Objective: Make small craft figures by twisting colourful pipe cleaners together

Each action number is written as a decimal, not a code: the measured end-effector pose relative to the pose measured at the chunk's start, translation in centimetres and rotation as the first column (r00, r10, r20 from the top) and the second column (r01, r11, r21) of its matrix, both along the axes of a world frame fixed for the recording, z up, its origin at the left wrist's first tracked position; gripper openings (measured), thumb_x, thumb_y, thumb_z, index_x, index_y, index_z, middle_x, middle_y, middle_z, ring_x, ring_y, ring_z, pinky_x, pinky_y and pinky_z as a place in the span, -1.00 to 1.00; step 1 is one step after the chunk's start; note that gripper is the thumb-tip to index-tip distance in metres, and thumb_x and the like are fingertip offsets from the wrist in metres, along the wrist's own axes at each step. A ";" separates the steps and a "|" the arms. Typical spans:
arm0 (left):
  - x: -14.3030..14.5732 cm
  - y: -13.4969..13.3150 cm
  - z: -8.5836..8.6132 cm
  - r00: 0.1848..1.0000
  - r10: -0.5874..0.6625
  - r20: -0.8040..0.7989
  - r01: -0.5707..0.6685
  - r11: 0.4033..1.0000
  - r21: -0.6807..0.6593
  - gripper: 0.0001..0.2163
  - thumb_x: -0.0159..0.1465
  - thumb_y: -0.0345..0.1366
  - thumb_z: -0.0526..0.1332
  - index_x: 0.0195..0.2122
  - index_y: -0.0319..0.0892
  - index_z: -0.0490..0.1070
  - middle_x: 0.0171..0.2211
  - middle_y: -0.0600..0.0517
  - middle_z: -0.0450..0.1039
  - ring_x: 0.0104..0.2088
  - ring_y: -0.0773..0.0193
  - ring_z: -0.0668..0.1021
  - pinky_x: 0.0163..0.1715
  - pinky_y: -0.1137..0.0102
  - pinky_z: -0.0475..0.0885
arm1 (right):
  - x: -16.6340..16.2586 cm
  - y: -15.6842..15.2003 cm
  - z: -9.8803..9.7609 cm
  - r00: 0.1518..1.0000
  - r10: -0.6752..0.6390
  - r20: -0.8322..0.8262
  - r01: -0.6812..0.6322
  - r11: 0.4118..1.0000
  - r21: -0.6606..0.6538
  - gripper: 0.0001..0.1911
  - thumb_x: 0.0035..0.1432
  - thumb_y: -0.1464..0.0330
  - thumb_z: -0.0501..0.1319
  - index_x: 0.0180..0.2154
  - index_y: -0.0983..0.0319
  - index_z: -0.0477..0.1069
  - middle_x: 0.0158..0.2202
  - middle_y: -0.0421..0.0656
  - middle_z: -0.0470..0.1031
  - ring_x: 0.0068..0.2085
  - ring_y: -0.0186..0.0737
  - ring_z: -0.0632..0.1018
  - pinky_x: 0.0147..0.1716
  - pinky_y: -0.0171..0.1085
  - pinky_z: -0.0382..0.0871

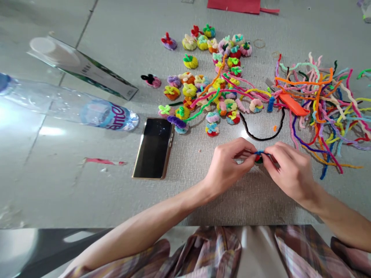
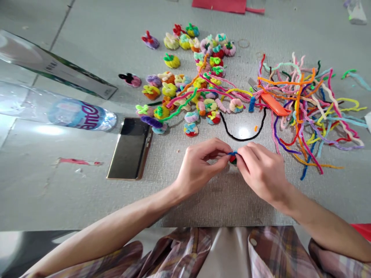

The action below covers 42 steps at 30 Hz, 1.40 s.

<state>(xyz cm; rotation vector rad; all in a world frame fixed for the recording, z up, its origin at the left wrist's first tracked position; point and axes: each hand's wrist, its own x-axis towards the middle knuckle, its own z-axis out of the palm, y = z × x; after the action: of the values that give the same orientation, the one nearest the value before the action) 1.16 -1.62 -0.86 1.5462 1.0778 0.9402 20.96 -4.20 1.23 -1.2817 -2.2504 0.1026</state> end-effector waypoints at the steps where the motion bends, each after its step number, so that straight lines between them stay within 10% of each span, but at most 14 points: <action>1: 0.0 0.0 -0.1 1.000 0.006 -0.004 -0.006 1.000 -0.015 -0.88 0.27 -0.53 0.29 -0.28 -0.21 0.58 -0.32 0.05 0.66 -0.31 0.35 0.71 -0.27 0.54 0.63 | 0.0 0.0 0.0 1.000 0.007 0.005 -0.007 1.000 -0.001 -0.86 0.44 0.54 0.26 -0.21 0.22 0.44 -0.36 -0.18 0.54 -0.35 -0.23 0.57 -0.34 -0.22 0.37; 23: -0.1 0.2 0.1 0.996 0.093 0.000 -0.091 0.980 0.175 -0.84 0.26 -0.57 0.28 -0.30 -0.19 0.60 -0.27 0.02 0.70 -0.29 0.34 0.70 -0.28 0.50 0.62 | 0.4 0.4 0.7 0.990 0.118 0.075 -0.124 0.990 0.074 -0.86 0.45 0.60 0.23 -0.13 0.25 0.45 -0.37 -0.18 0.53 -0.37 -0.26 0.53 -0.36 -0.23 0.33; 42: -0.2 -0.2 0.5 1.000 0.014 -0.013 -0.014 1.000 0.009 -0.83 0.22 -0.53 0.27 -0.30 -0.17 0.63 -0.32 0.04 0.73 -0.32 0.28 0.72 -0.26 0.43 0.59 | 1.8 1.6 0.4 0.955 0.238 0.176 -0.268 0.947 0.175 -0.81 0.46 0.57 0.16 -0.01 0.22 0.43 -0.38 -0.20 0.48 -0.37 -0.21 0.49 -0.40 -0.19 0.31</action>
<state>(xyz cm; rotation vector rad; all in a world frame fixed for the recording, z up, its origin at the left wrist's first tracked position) 0.99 -1.79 -0.36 1.5559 1.0964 0.9461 22.74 -2.63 1.67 -0.9196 -2.4774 -0.1277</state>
